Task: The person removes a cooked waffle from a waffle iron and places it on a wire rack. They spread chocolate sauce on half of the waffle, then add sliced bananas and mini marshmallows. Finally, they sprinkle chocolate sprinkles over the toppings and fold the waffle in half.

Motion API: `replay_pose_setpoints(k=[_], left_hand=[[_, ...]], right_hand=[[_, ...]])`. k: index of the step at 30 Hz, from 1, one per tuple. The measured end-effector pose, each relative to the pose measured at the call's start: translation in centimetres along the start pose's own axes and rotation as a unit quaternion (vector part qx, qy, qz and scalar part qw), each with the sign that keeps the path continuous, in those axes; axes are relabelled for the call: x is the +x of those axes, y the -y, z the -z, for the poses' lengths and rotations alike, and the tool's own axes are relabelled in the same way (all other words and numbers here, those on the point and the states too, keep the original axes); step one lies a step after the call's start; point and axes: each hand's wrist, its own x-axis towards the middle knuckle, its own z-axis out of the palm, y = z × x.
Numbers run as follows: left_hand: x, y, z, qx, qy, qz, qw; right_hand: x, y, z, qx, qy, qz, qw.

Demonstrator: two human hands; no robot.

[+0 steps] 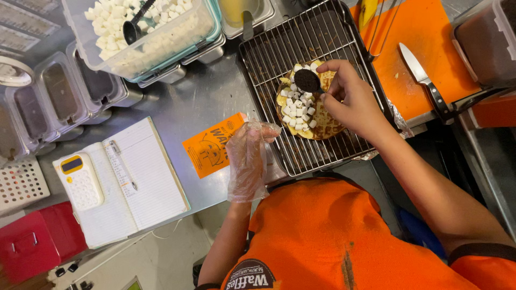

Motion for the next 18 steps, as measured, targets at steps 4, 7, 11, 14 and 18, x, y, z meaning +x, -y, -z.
replay_pose_setpoints(k=[4,7,11,14,18], left_hand=[[-0.2,-0.3,-0.3,0.013,0.000,-0.006,1.000],[-0.2,-0.4,-0.5,0.007,0.006,-0.005,1.000],[-0.3,-0.4,-0.9,-0.001,0.005,-0.014,1.000],[-0.5,-0.3,-1.1,0.004,0.005,-0.007,1.000],[-0.7,-0.3,-1.1,-0.005,0.009,-0.005,1.000]], right_hand=[[-0.3,-0.3,0.5,-0.038,0.013,-0.018,0.999],[-0.3,-0.4,0.9,-0.030,0.007,0.030,0.999],[0.0,-0.6,0.9,-0.058,0.025,0.023,0.998],[0.5,-0.8,0.5,-0.068,0.032,0.026,0.997],[1.8,-1.2,0.2,-0.091,0.034,0.051,0.994]])
